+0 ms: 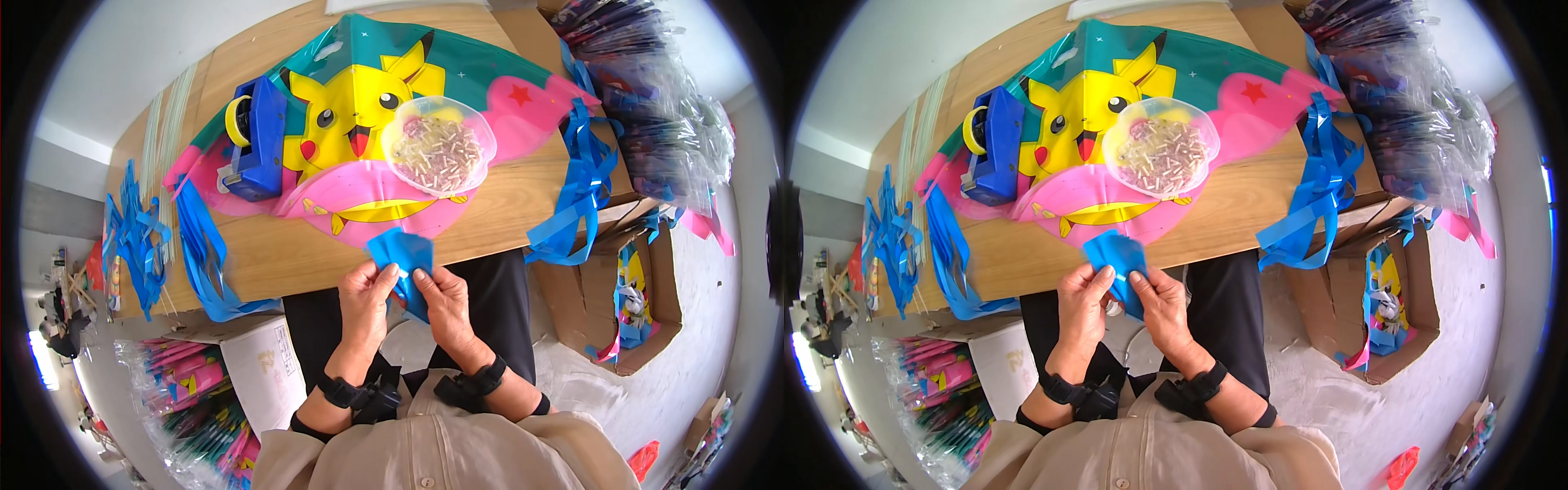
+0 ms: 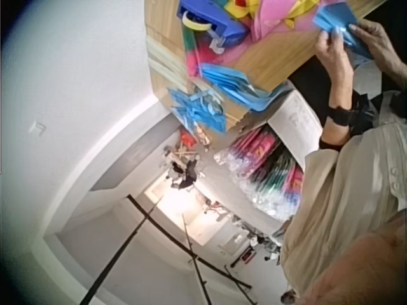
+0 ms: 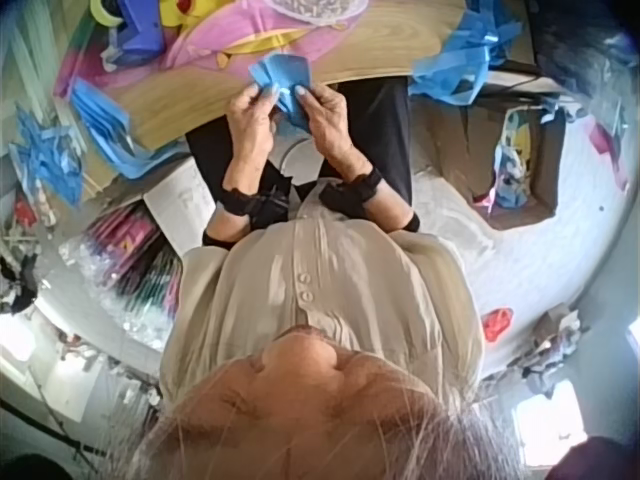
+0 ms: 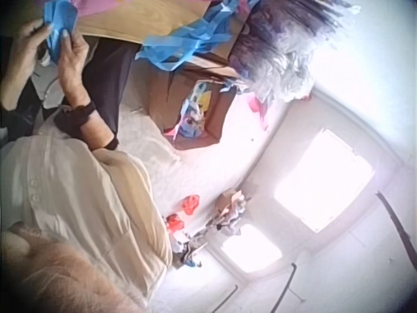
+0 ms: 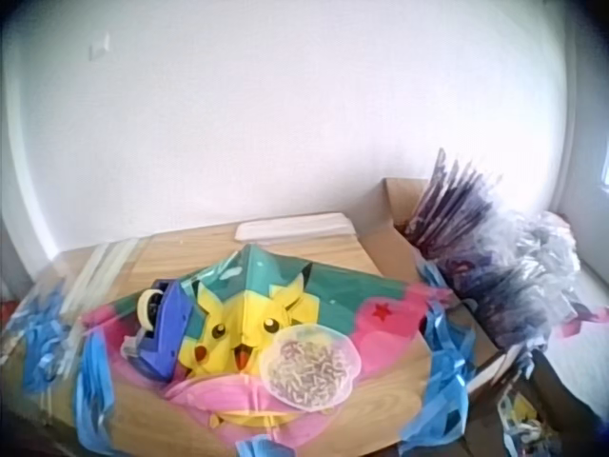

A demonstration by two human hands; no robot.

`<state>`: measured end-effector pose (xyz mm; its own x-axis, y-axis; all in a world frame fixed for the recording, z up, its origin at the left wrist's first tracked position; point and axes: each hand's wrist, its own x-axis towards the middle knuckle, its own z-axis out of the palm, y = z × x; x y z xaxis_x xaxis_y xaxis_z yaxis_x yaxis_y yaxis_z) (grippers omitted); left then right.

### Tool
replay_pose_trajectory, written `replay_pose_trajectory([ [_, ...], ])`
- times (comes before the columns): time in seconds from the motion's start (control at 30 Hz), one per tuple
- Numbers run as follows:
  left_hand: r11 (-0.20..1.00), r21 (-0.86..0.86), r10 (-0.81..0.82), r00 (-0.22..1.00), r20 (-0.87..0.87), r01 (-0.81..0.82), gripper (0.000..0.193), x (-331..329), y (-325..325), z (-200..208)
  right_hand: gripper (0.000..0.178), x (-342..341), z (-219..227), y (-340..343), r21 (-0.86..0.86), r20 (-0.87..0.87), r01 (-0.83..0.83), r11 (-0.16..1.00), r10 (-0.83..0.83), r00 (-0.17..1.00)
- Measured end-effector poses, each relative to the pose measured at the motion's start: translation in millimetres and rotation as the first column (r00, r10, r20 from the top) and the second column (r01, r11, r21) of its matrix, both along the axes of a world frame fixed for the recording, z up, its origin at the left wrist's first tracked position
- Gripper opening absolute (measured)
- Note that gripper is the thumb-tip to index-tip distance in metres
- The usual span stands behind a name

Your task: Assembling a Pikachu-themed kite by attaching blue streamers with tape.

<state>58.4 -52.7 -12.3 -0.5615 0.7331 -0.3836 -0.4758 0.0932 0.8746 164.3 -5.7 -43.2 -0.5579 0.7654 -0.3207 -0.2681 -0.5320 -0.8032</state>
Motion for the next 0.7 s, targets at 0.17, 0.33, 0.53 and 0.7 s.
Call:
replay_pose_trajectory([
  [0.17, 0.999, 0.043, 0.003, 0.999, -0.042, -0.002, 0.004, 1, 0, -6, 0.015, 1, 3, 0, -0.084, -0.041, 0.029, 0.996, -0.033, 0.999],
  [0.33, 0.998, 0.069, 0.004, 0.997, -0.075, 0.001, 0.005, 4, 1, -11, 0.013, 1, -8, -3, -0.133, -0.032, 0.122, 0.984, -0.127, 0.991],
  [0.53, 0.999, 0.038, 0.015, 0.992, -0.124, -0.011, 0.004, 8, 1, -8, 0.013, 4, -13, 1, -0.218, -0.105, 0.2, 0.955, -0.227, 0.968],
  [0.7, 0.999, 0.034, 0.015, 0.995, -0.099, -0.012, 0.006, 5, -1, -6, 0.02, 13, -11, 12, -0.269, -0.154, 0.248, 0.931, -0.296, 0.943],
])
